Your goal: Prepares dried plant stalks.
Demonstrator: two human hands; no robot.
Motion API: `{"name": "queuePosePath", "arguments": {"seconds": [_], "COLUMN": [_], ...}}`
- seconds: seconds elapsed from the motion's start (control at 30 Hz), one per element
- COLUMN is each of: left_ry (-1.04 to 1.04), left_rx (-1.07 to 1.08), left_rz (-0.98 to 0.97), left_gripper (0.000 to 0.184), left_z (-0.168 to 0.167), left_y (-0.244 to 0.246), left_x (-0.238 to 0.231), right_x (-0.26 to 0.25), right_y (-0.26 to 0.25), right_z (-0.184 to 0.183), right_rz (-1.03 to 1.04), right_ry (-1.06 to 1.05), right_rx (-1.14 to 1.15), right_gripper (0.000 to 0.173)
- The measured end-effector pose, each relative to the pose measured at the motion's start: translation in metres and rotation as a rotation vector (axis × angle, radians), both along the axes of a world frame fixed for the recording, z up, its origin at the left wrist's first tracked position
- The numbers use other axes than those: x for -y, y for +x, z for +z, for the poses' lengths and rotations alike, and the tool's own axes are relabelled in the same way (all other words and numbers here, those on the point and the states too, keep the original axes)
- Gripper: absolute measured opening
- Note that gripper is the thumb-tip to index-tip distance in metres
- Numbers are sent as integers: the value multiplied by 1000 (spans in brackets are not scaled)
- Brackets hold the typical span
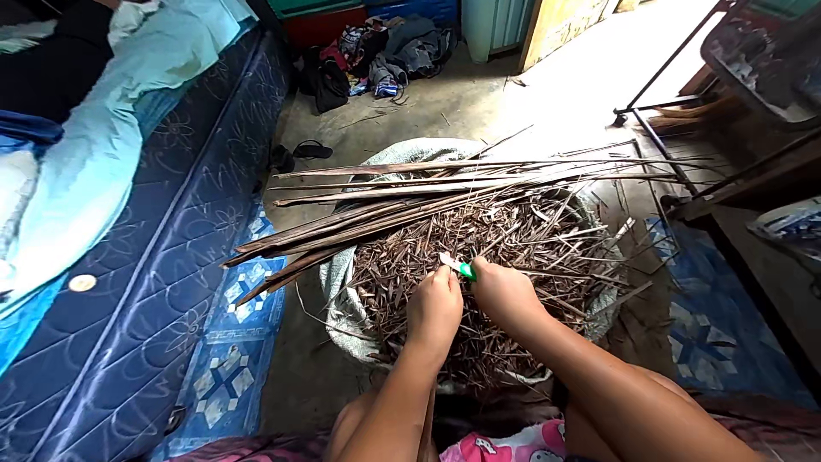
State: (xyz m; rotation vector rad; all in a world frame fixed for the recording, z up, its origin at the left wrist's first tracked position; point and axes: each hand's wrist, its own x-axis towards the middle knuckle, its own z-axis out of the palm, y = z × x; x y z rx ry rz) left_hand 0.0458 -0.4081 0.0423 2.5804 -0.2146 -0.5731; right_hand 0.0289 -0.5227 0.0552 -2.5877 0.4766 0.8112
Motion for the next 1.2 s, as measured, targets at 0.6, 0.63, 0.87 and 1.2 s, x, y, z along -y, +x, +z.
{"name": "queuePosePath", "arguments": {"seconds": [0.6, 0.63, 0.87, 1.2], "left_ry": [-78, -84, -73, -125], "left_rx": [-18, -13, -72, -55], "left_rz": [0, -1, 25, 5], "left_gripper": [45, 45, 44, 37], "left_z": [-7, -6, 2, 0], "left_y": [1, 0, 1, 1], "left_x": [-3, -3, -6, -4], "right_x": [11, 14, -6, 6], "right_y": [13, 13, -7, -1], "right_z": [-12, -10, 2, 2], "right_rz": [-132, -133, 22, -43], "right_ry": [-82, -82, 153, 66], "right_rx": [79, 83, -8, 61], "right_gripper": [31, 31, 29, 30]}}
